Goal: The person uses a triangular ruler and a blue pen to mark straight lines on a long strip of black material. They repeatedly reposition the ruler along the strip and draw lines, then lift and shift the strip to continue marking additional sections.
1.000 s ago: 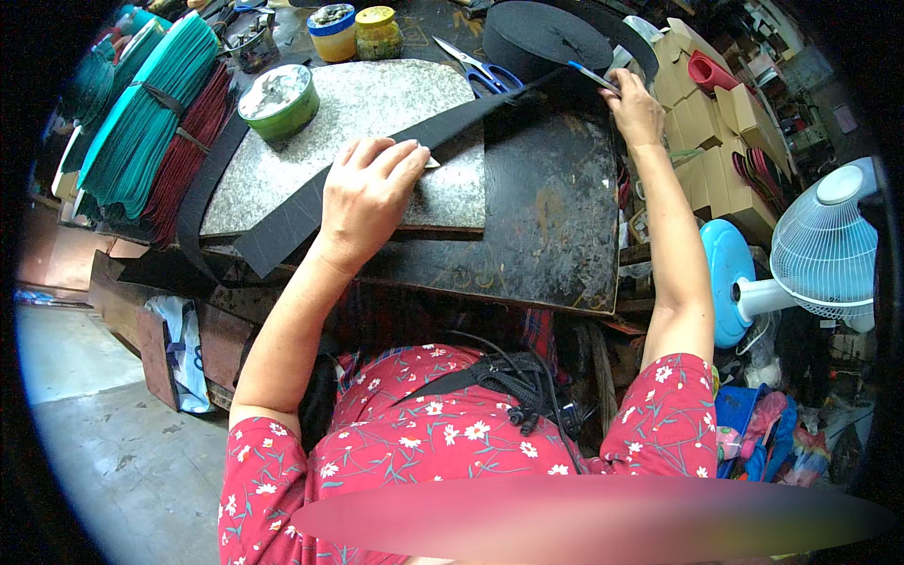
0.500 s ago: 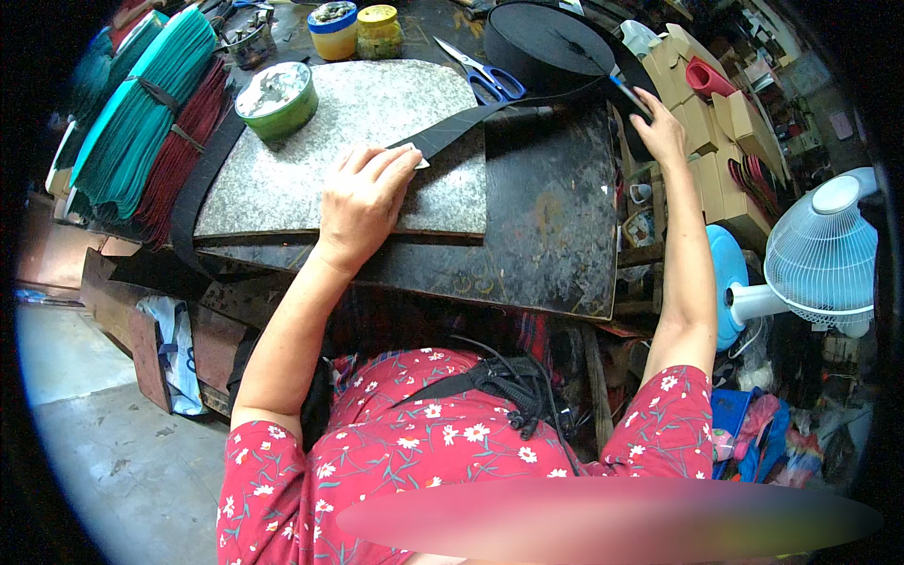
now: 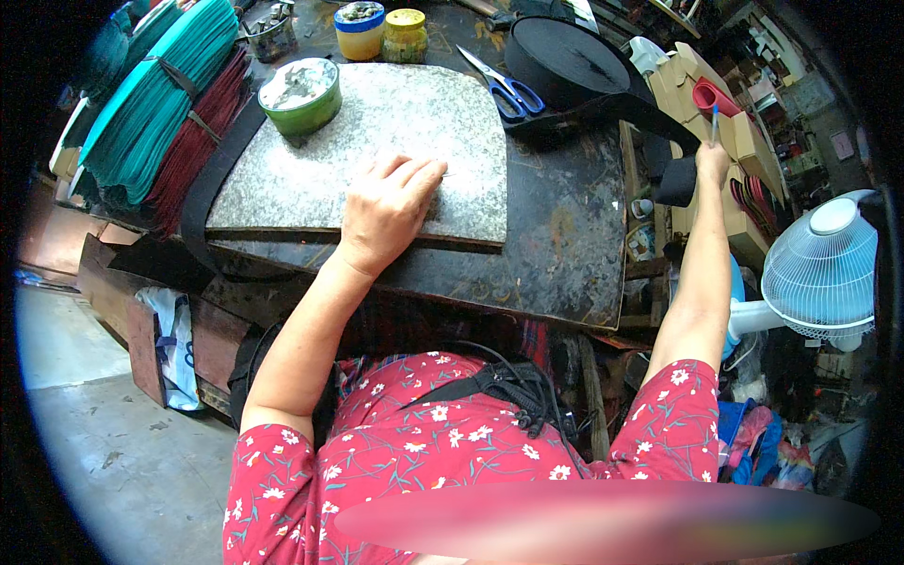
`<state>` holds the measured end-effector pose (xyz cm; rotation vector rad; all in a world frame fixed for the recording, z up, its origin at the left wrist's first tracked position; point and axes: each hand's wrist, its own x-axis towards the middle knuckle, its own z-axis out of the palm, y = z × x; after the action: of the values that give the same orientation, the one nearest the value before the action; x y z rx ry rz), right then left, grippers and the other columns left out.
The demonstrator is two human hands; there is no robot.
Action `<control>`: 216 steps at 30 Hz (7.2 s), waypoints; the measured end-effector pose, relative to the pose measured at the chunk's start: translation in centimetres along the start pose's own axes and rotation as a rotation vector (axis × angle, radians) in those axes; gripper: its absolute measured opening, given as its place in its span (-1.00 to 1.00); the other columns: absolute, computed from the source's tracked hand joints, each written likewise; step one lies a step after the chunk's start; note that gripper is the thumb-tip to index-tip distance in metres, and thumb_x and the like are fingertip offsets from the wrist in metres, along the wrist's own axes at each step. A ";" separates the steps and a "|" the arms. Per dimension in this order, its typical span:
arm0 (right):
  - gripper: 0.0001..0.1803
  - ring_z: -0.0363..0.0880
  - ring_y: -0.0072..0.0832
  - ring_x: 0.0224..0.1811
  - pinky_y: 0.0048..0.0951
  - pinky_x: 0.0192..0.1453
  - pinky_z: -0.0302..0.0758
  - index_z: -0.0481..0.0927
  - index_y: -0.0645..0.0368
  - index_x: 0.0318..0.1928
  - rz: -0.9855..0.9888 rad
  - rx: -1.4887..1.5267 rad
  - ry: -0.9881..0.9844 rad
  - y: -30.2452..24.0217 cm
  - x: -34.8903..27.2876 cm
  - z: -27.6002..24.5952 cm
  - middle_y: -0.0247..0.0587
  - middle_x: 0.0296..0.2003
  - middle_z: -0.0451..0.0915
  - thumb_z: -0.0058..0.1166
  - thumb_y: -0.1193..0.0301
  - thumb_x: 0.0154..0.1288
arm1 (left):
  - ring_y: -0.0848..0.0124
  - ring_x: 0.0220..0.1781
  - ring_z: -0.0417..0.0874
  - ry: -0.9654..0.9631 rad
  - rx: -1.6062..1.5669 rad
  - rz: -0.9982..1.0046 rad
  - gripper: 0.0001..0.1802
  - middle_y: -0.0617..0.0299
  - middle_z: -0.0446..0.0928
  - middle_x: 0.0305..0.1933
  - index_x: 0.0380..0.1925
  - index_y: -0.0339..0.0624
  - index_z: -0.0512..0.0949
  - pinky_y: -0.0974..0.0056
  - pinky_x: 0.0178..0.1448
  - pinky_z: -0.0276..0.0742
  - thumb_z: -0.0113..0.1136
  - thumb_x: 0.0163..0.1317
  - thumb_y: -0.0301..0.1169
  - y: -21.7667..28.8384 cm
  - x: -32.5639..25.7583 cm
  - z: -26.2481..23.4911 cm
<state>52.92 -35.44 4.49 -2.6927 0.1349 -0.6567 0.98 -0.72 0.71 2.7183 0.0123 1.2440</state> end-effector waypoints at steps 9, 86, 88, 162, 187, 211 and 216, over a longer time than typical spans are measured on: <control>-0.69 0.76 -0.04 -0.04 -0.04 0.06 0.61 0.88 -0.18 -0.23 0.217 0.564 0.315 4.8 2.7 -3.7 -0.09 -0.15 0.81 0.04 0.25 0.27 | 0.23 -0.03 0.69 -0.005 -0.012 -0.030 -0.69 0.25 0.70 -0.05 0.00 -0.08 0.63 0.13 0.03 0.63 0.30 0.23 -0.43 0.2 0.1 0.0; -0.68 0.73 -0.33 -0.36 -0.35 -0.32 0.63 0.73 -0.20 -0.06 -1.408 0.349 0.025 -13.7 -30.4 -8.3 -0.45 -0.23 0.69 0.29 0.46 0.18 | 0.52 -0.19 0.72 0.202 -0.175 -0.708 -0.75 0.10 0.78 -0.21 0.02 -0.28 0.67 0.35 -0.04 0.62 0.21 0.52 -0.35 -5.4 -7.3 -8.6; -0.61 0.73 -0.38 -0.40 -0.40 -0.34 0.63 0.75 -0.30 0.03 -1.474 0.310 0.049 -14.6 -32.0 -8.0 -0.49 -0.22 0.70 0.16 0.48 0.26 | 0.54 -0.18 0.71 0.251 -0.135 -0.714 -0.76 0.14 0.78 -0.22 0.01 -0.29 0.68 0.36 -0.03 0.61 0.20 0.53 -0.35 -6.1 -7.5 -9.4; -0.63 0.79 -0.30 -0.15 -0.32 -0.12 0.71 0.73 -0.21 0.13 -1.738 0.693 -0.431 -20.5 -37.7 -7.5 -0.42 0.15 0.70 0.31 0.21 0.31 | 0.14 -0.03 0.60 0.083 0.188 -0.290 -0.80 0.23 0.64 -0.19 -0.16 0.00 0.69 0.10 0.13 0.56 0.38 0.18 -0.38 -4.0 -4.4 -2.8; -0.81 0.75 -0.28 -0.29 -0.32 -0.23 0.63 0.64 0.01 -0.27 -1.510 0.745 -0.423 -20.3 -37.5 -6.8 -0.42 -0.17 0.68 0.36 0.25 0.27 | 0.14 -0.02 0.61 0.095 0.176 -0.279 -0.86 0.21 0.63 -0.20 -0.23 -0.05 0.69 0.10 0.14 0.55 0.36 0.20 -0.36 -4.3 -4.5 -2.5; -0.84 0.74 -0.24 -0.29 -0.28 -0.21 0.63 0.67 0.05 -0.26 -1.472 0.815 -0.513 -20.2 -37.4 -7.6 -0.36 -0.13 0.68 0.37 0.31 0.22 | 0.09 0.06 0.59 -0.073 0.078 -0.253 -0.63 0.08 0.60 0.03 0.00 -0.18 0.63 0.06 0.22 0.53 0.39 0.20 -0.34 -0.8 -2.8 -1.5; -0.83 0.74 -0.24 -0.29 -0.28 -0.21 0.63 0.67 0.05 -0.25 -1.468 0.811 -0.508 -20.2 -37.4 -7.6 -0.36 -0.13 0.68 0.37 0.31 0.22 | 0.09 0.04 0.60 -0.080 0.090 -0.245 -0.66 0.10 0.61 0.01 -0.02 -0.17 0.63 0.07 0.20 0.54 0.38 0.20 -0.36 -0.8 -2.7 -1.6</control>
<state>16.37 -12.57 2.23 -1.6544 -1.8610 -0.1858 -1.97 0.09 -0.43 2.7364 0.3887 1.0897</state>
